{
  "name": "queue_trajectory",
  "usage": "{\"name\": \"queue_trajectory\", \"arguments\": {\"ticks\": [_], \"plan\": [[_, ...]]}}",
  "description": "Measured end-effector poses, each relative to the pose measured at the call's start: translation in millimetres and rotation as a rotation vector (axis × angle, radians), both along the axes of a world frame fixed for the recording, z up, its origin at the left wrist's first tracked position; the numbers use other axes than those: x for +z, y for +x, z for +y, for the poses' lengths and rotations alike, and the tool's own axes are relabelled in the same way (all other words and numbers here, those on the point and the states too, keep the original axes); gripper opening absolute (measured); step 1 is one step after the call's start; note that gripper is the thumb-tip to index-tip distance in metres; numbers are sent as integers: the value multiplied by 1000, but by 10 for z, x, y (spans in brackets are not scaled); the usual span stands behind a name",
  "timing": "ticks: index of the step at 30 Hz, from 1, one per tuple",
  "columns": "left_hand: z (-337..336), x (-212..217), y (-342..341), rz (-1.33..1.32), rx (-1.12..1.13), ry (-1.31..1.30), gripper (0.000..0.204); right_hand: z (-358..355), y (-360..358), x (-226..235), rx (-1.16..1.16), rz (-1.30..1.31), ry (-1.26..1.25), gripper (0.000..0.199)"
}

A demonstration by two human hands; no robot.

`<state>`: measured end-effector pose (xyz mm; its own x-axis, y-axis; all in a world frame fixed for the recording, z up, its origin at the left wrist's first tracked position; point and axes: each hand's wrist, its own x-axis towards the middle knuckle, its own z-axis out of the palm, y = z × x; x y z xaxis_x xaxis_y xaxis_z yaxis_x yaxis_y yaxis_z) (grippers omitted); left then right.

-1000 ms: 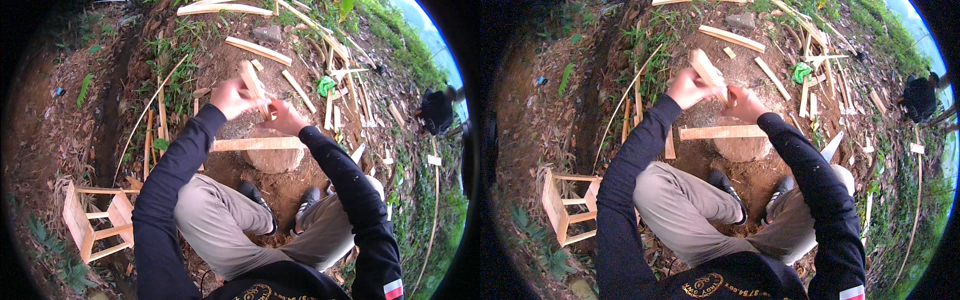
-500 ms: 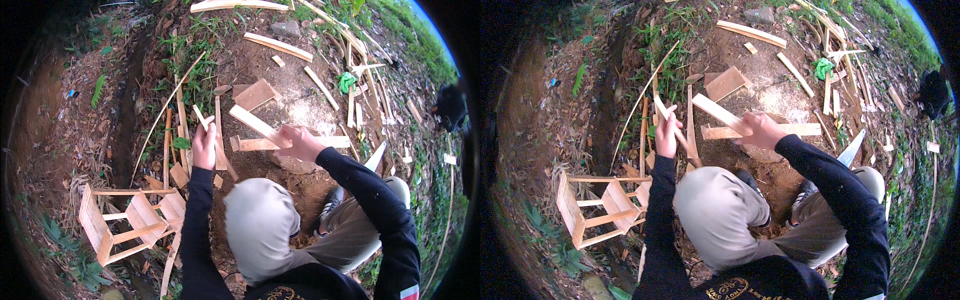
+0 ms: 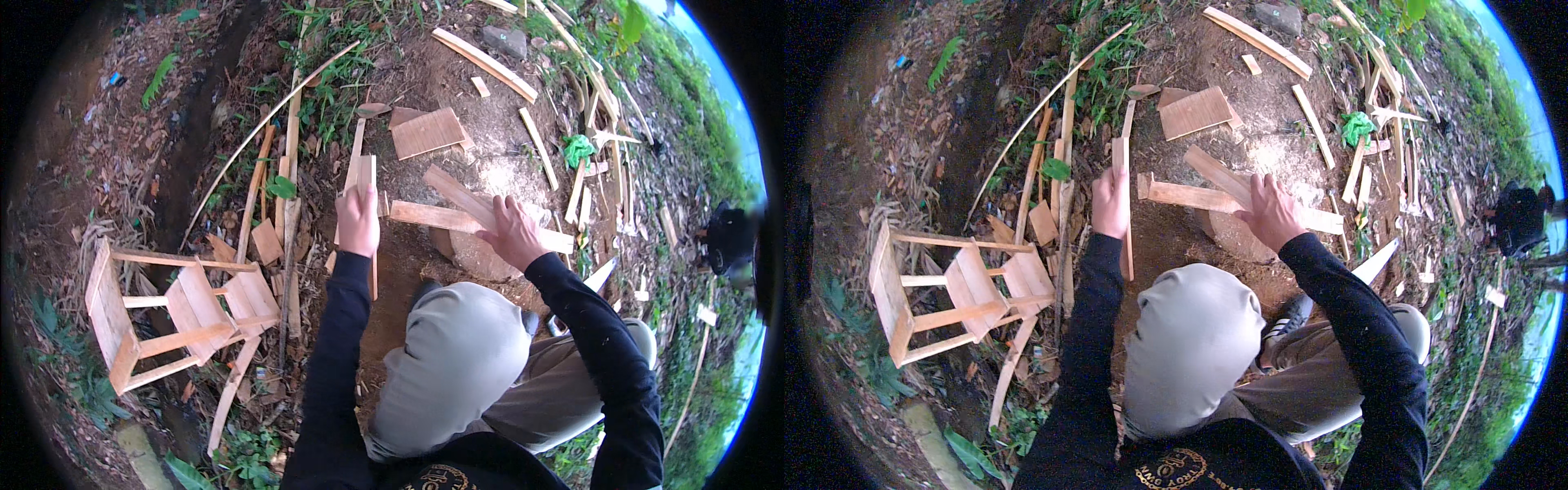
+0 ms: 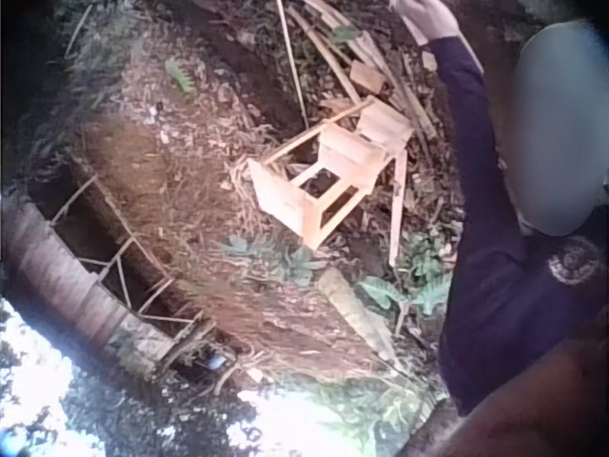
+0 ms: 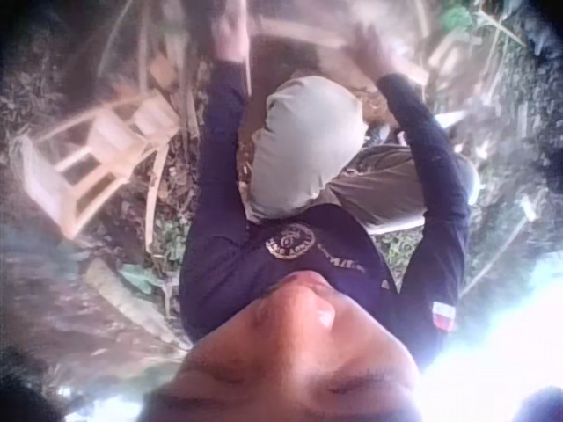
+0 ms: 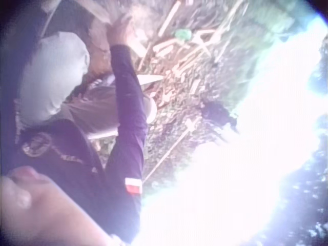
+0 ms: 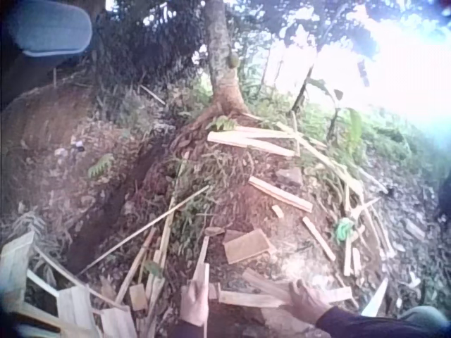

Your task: The person assembles a wooden structure using pre-cut planks and a hammer. They sit on the ground in a wooded area, picking up pieces of wood, aligning them, and hammering them together to form a frame.

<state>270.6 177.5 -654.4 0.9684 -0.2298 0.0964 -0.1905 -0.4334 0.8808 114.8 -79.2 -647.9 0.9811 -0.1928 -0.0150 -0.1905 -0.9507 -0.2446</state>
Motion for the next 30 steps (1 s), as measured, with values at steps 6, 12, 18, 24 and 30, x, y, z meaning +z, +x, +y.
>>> {"name": "queue_trajectory", "arguments": {"ticks": [6, 12, 18, 24, 30], "plan": [[-121, 54, 362, 177, -232, -73, 46, -142, -31, -138, 57, 75, -42, 90], [-307, 50, 535, 236, -323, -188, 41, -284, -78, 52, -70, 325, -145, 96], [-284, -103, 708, 319, -285, -318, 34, -640, 64, 101, -101, 284, -99, 71], [-63, -61, 651, 276, -234, -315, 35, -723, 370, 499, -85, -79, -365, 96], [-256, 176, 483, 136, -287, -211, 40, 394, 843, 450, -67, 167, 1033, 41]]}}
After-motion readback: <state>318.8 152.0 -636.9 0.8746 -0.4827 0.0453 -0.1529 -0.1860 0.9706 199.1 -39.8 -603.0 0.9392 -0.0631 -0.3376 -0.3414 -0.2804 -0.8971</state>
